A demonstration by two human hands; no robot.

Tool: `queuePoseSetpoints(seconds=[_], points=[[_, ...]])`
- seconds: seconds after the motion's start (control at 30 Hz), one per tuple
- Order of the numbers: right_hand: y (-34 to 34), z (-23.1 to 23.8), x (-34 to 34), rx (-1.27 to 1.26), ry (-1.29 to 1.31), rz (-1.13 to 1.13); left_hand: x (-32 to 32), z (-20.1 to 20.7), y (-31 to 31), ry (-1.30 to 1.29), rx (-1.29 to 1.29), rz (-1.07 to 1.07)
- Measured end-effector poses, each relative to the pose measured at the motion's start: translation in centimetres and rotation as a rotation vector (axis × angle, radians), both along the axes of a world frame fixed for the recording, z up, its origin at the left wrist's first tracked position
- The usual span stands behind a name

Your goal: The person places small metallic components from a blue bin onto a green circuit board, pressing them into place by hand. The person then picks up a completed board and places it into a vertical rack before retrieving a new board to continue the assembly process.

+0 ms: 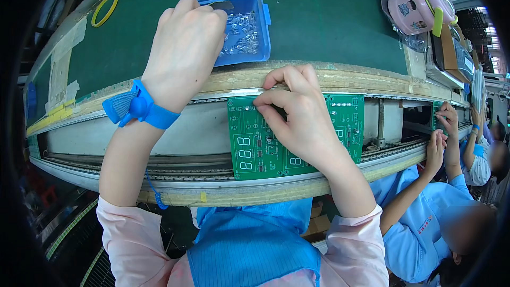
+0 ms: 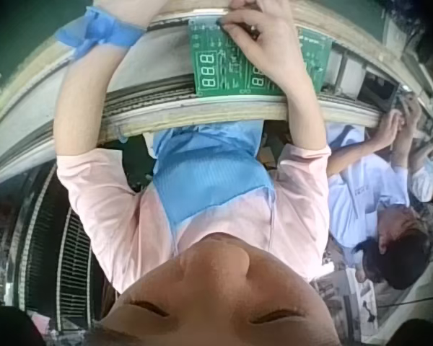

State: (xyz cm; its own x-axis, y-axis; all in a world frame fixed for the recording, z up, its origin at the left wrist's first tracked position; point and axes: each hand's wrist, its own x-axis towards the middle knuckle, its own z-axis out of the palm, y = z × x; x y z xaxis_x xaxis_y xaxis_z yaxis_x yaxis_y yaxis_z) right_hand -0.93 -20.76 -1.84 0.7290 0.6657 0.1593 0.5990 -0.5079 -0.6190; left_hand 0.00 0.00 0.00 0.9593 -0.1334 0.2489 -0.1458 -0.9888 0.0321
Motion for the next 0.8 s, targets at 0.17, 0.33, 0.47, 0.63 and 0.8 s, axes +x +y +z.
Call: queuePoseSetpoints(seconds=[0.17, 0.33, 0.47, 0.63, 0.8], points=[[0.3, -0.2, 0.0, 0.022, -0.015, -0.004, 0.5, 0.2, 0.8, -0.115, -0.001, -0.042], [0.3, -0.1, -0.1, 0.009, -0.019, 0.009, 0.0, 0.3, 1.2, -0.214, -0.094, -0.074], [0.1, 0.0, -0.1, -0.001, -0.029, 0.017, -1.2, 0.7, 1.5, -0.282, -0.222, -0.176], [0.1, 0.2, -0.1, -0.023, -0.028, 0.029, -4.3, 1.4, 1.2, -0.217, -0.434, -0.267], [0.1, 0.3, -0.1, -0.030, -0.029, 0.033, -7.5, 1.4, 0.7, -0.032, -0.737, -0.271]])
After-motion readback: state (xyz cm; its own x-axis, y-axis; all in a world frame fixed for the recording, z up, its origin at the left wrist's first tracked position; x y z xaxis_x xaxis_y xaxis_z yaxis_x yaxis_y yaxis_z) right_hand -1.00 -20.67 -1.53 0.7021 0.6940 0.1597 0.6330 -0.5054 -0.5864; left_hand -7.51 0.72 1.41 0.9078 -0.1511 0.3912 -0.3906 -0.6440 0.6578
